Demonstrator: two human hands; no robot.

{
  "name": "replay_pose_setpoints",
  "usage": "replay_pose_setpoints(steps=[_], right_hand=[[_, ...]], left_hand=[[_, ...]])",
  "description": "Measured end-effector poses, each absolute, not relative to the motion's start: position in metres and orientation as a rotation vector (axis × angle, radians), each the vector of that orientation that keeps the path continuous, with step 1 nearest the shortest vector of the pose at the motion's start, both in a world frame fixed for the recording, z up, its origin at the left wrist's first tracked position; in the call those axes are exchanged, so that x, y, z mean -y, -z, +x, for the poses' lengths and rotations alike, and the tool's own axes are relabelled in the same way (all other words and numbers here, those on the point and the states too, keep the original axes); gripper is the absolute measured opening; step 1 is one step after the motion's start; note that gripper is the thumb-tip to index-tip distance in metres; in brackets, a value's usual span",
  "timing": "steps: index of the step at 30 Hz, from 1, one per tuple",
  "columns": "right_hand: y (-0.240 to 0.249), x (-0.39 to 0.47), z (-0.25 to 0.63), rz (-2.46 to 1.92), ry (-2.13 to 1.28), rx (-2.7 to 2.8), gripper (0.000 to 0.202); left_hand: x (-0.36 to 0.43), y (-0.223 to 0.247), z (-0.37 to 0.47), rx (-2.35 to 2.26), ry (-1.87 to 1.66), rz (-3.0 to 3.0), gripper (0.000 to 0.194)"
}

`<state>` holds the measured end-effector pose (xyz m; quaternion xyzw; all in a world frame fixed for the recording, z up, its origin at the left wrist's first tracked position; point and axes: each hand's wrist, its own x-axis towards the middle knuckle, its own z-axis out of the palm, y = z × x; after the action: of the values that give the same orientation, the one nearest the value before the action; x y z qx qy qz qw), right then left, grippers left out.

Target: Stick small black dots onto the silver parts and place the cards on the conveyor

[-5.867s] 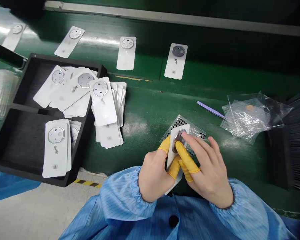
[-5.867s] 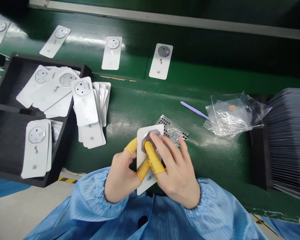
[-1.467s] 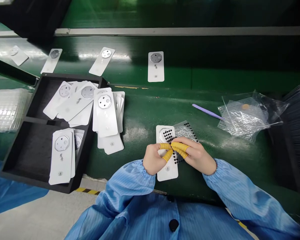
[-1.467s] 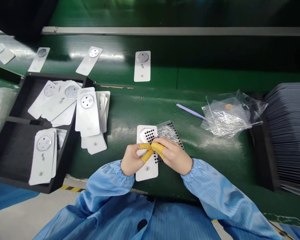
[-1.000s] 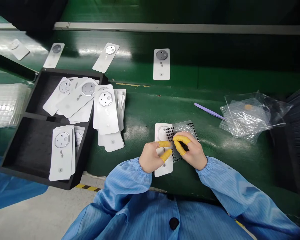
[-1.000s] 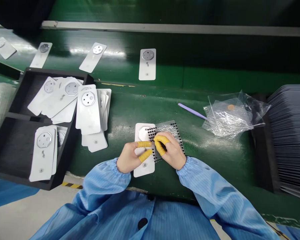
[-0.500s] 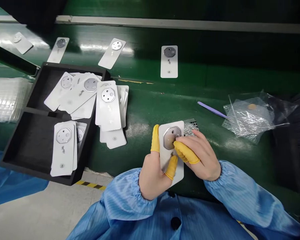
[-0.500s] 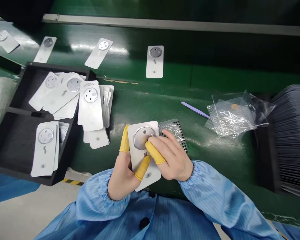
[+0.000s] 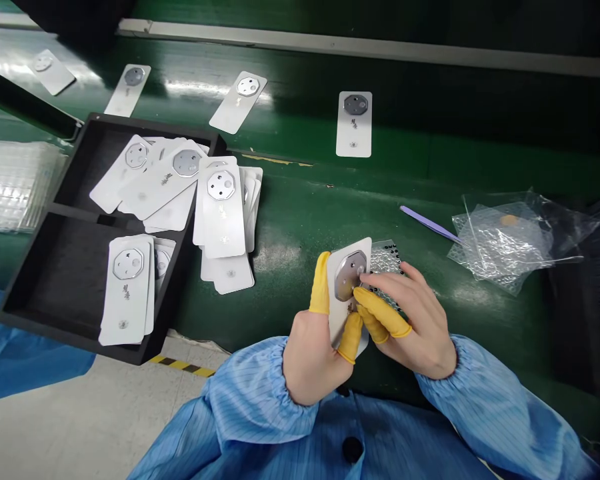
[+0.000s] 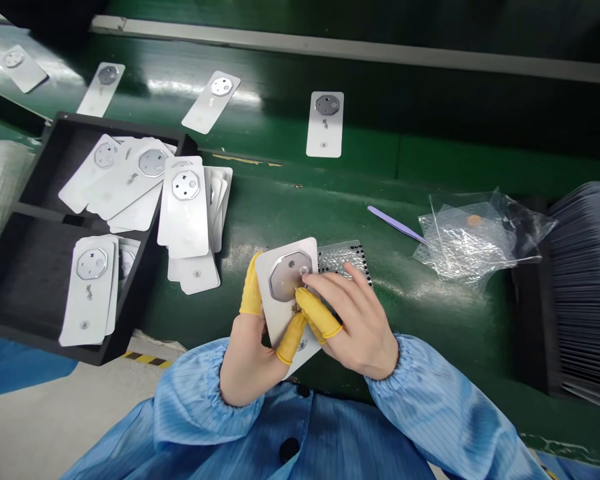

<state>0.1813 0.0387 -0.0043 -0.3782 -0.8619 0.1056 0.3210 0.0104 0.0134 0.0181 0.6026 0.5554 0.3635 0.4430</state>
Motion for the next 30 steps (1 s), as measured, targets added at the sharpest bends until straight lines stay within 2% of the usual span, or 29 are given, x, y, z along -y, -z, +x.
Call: replay_pose_setpoints(steps=[5, 13, 17, 23, 30], right_hand=[[0.005, -0.038, 0.183, -0.954, -0.294, 2.391, 0.045], [0.009, -0.034, 0.184, -0.973, -0.254, 2.343, 0.039], [0.004, -0.033, 0.183, -1.027, -0.258, 2.369, 0.046], [-0.009, -0.018, 0.164, -1.212, -0.076, 2.494, 0.05], [0.007, -0.033, 0.161, -1.018, -0.488, 2.377, 0.067]], left_hand=[[-0.01, -0.015, 0.01, -1.276, -0.906, 1.464, 0.081], [-0.008, -0.016, 0.01, -1.291, -0.901, 1.498, 0.08], [-0.009, -0.015, 0.009, -1.294, -0.898, 1.601, 0.081], [-0.011, -0.014, 0.009, -1.382, -0.853, 1.658, 0.078], [-0.013, -0.002, 0.005, -1.518, -0.778, 1.728, 0.066]])
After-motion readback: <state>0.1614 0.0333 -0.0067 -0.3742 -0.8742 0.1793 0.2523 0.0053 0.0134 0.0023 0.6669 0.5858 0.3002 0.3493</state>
